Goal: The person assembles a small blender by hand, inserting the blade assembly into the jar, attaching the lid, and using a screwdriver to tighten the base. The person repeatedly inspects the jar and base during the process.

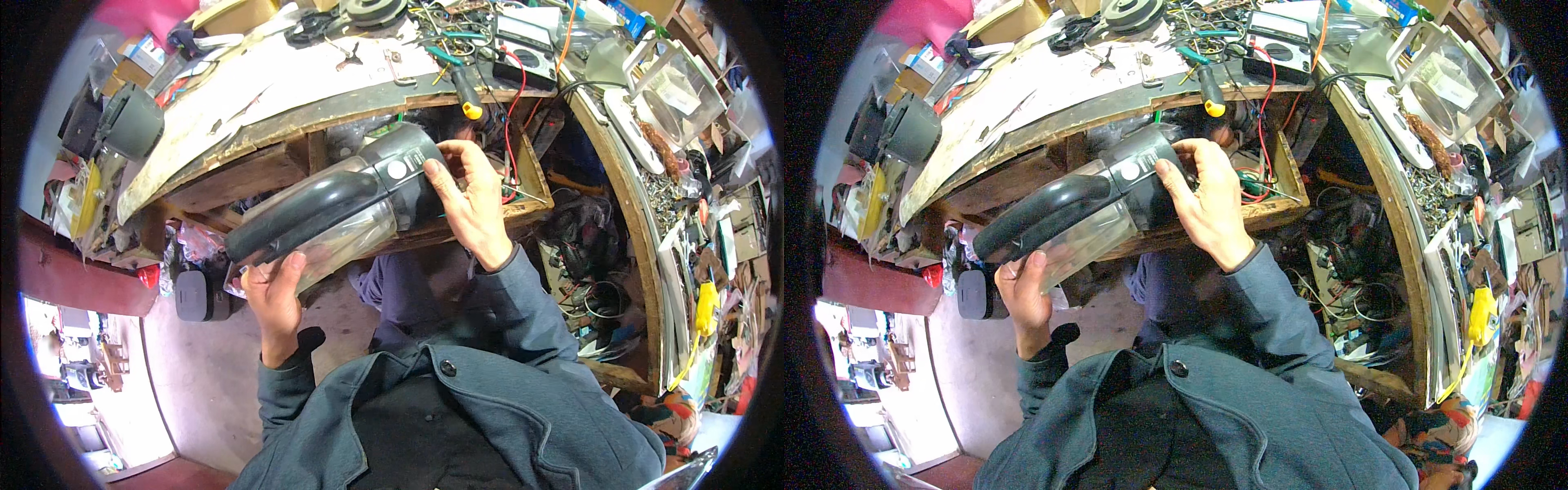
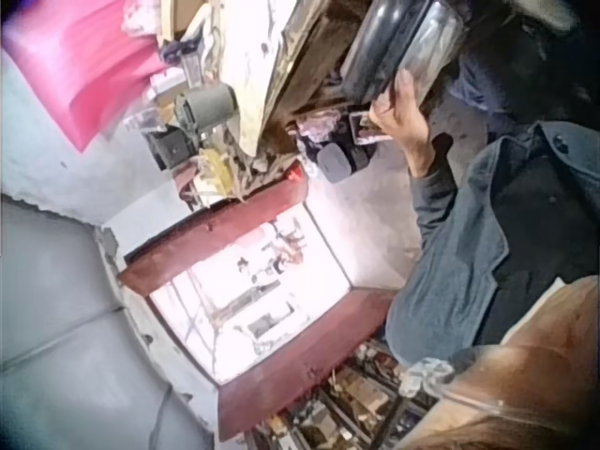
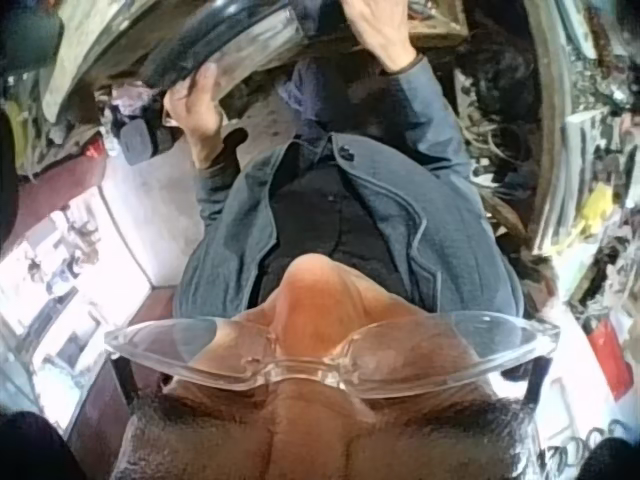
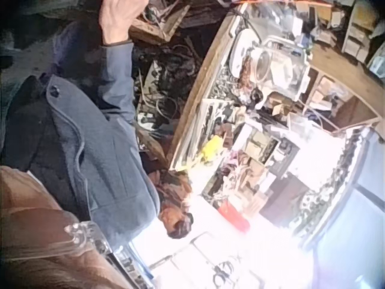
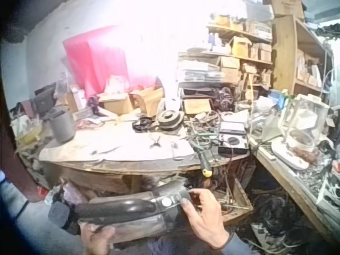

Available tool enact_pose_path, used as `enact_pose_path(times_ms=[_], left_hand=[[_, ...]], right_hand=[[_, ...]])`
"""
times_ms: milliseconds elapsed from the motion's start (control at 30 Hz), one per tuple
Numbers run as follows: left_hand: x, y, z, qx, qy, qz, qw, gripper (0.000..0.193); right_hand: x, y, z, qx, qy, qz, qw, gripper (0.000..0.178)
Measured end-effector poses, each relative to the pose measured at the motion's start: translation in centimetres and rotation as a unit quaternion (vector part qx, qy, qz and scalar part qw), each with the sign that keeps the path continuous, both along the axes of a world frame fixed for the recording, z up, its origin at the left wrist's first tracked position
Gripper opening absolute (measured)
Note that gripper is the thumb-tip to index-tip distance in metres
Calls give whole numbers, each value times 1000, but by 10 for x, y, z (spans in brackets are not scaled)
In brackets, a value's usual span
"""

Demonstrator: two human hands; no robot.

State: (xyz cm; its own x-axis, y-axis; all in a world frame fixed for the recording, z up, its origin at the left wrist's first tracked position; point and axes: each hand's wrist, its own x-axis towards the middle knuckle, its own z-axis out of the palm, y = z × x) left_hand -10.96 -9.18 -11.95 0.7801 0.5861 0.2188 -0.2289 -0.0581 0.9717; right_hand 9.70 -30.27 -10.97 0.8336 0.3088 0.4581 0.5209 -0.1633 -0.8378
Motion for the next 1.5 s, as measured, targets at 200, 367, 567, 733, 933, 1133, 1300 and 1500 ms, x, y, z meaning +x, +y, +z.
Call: enact_pose_path(times_ms=[200, 367, 567, 733, 933, 1133, 1300, 1500], left_hand=[[-11, 2, -24, 62, -43, 30, 997, 26], [-25, -6, -46, 119, -51, 52, 990, 36], [-44, -8, -71, 148, -27, 49, 987, 44], [-44, -8, -72, 128, -34, 39, 990, 40], [-41, -3, -76, 136, -54, 48, 988, 47], [-42, -6, -77, 126, -38, 51, 990, 50], [-40, -10, -70, 140, -37, 59, 988, 52], [-38, -7, -67, 179, -32, 51, 982, 49]], right_hand=[[-4, -6, -5, 14, -28, 22, 999, 25], [-8, -8, -16, 70, -10, 38, 997, 22], [-10, -7, -13, 59, -36, 48, 996, 22], [-10, -3, -17, 96, -29, 53, 994, 24], [-12, -6, -9, 62, -23, 43, 997, 21], [-11, -8, -10, 69, -13, 39, 997, 21], [-11, -9, -9, 64, 7, 41, 997, 22], [-9, -9, -11, 62, 13, 37, 997, 24]])
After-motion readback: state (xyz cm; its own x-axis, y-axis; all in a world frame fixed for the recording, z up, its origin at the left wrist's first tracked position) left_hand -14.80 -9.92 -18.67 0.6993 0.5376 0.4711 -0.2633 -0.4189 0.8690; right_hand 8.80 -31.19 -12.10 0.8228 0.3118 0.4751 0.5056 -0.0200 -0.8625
